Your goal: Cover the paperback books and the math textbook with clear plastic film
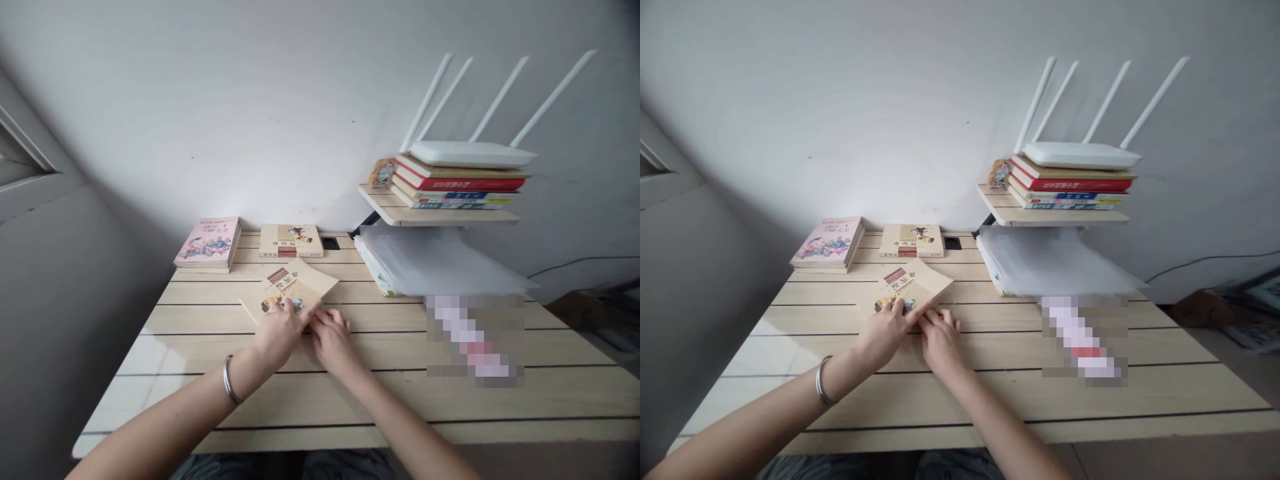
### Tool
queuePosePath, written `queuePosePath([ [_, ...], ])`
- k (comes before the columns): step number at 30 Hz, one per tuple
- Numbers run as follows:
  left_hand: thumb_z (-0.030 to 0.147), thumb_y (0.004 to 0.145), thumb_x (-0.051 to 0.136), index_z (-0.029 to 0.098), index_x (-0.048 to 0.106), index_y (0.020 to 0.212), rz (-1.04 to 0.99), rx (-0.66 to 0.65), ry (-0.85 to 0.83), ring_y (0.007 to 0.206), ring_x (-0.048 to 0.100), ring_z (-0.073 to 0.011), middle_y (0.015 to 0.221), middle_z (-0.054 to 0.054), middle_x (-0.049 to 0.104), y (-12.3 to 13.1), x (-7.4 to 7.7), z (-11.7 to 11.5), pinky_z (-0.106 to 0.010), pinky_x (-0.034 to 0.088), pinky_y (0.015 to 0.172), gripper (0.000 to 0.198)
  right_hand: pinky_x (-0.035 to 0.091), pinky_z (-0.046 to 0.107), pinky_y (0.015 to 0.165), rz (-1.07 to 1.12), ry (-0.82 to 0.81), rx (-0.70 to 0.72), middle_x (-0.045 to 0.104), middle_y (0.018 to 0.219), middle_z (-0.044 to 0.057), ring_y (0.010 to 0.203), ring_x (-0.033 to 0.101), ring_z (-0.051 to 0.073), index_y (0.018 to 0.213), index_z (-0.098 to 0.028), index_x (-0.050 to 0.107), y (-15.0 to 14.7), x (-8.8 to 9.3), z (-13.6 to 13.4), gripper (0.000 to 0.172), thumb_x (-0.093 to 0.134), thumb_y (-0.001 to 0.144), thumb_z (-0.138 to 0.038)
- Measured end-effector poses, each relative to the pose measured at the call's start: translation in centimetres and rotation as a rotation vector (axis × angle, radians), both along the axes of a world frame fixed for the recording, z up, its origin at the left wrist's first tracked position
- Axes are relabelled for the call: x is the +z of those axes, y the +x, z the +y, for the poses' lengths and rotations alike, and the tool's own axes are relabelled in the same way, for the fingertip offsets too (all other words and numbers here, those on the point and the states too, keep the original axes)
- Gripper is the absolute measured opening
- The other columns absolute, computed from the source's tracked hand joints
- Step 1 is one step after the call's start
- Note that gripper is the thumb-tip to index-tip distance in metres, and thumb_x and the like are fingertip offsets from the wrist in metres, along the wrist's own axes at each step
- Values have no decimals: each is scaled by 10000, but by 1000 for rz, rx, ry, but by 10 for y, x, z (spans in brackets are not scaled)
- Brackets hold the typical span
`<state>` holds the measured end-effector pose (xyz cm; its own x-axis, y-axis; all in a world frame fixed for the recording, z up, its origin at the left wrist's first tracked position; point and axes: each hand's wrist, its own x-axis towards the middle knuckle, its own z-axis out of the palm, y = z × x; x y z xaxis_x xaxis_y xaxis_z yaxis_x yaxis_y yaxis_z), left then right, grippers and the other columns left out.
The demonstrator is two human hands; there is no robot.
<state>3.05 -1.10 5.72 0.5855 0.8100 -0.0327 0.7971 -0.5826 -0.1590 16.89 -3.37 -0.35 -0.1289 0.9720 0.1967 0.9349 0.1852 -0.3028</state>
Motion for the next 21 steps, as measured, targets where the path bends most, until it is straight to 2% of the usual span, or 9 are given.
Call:
queuePosePath([
  [2, 45, 869, 368, 370, 193, 1454, 29, 16, -31, 867, 649, -271, 1096, -169, 571, 1, 4, 3, -333, 530, 602, 691, 361, 363, 754, 22, 21, 29, 583, 1270, 39, 1097, 448, 279, 1194, -324, 590, 0, 0, -1, 357, 437, 894, -206],
  [4, 35, 859, 364, 351, 189, 1459, -37, 15, -79, 783, 658, -227, 1055, -146, 593, -2, 12, 9, -321, 523, 609, 701, 357, 384, 795, 37, 50, 54, 589, 1272, 42, 1136, 449, 278, 1155, -320, 615, 0, 2, -2, 307, 424, 919, -275],
  [6, 27, 834, 374, 316, 247, 1451, -199, 13, -113, 762, 649, -191, 1021, -116, 615, -11, 26, 20, -302, 514, 648, 693, 347, 403, 837, 50, 59, 66, 605, 1256, 43, 1134, 478, 265, 1093, -310, 650, 2, 3, -2, 279, 427, 926, -321],
  [8, 21, 796, 380, 286, 393, 1394, -399, 53, -125, 798, 636, -179, 988, -91, 638, -24, 43, 31, -282, 497, 691, 655, 340, 414, 871, 64, 49, 59, 621, 1233, 46, 1118, 513, 251, 1008, -284, 679, 6, 4, -1, 246, 463, 912, -354],
  [10, 67, 784, 390, 254, 535, 1292, -571, 165, -204, 737, 626, -172, 871, -66, 662, -39, 59, 40, -281, 486, 679, 560, 343, 426, 892, 70, 29, 29, 626, 1224, 70, 1114, 533, 257, 935, -242, 686, 12, 4, 1, 235, 517, 881, -395],
  [13, 188, 773, 443, 192, 621, 1182, -811, 396, -420, 667, 621, -181, 823, -70, 677, -63, 74, 46, -282, 480, 600, 445, 359, 452, 914, 79, 8, -28, 618, 1219, 121, 1129, 533, 288, 891, -190, 677, 24, 3, 3, 256, 565, 842, -415],
  [15, 236, 749, 486, 163, 633, 1144, -949, 503, -536, 699, 633, -200, 886, -90, 685, -79, 73, 45, -288, 482, 583, 428, 385, 439, 925, 136, -3, -34, 620, 1190, 130, 1123, 538, 281, 860, -180, 674, 30, 0, 5, 234, 558, 845, -382],
  [17, 262, 731, 517, 155, 627, 1135, -1042, 554, -614, 715, 637, -206, 913, -95, 689, -92, 68, 43, -292, 484, 586, 432, 412, 410, 933, 245, 10, -54, 597, 1177, 130, 1108, 547, 260, 802, -183, 664, 34, -3, 9, 207, 536, 850, -338],
  [21, 322, 720, 558, 154, 600, 1155, -1152, 572, -670, 709, 629, -187, 940, -89, 684, -112, 53, 39, -289, 481, 604, 468, 492, 380, 851, 519, 39, -253, 563, 1094, 127, 927, 616, 223, 807, -190, 587, 39, -7, 25, 106, 584, 786, -294],
])
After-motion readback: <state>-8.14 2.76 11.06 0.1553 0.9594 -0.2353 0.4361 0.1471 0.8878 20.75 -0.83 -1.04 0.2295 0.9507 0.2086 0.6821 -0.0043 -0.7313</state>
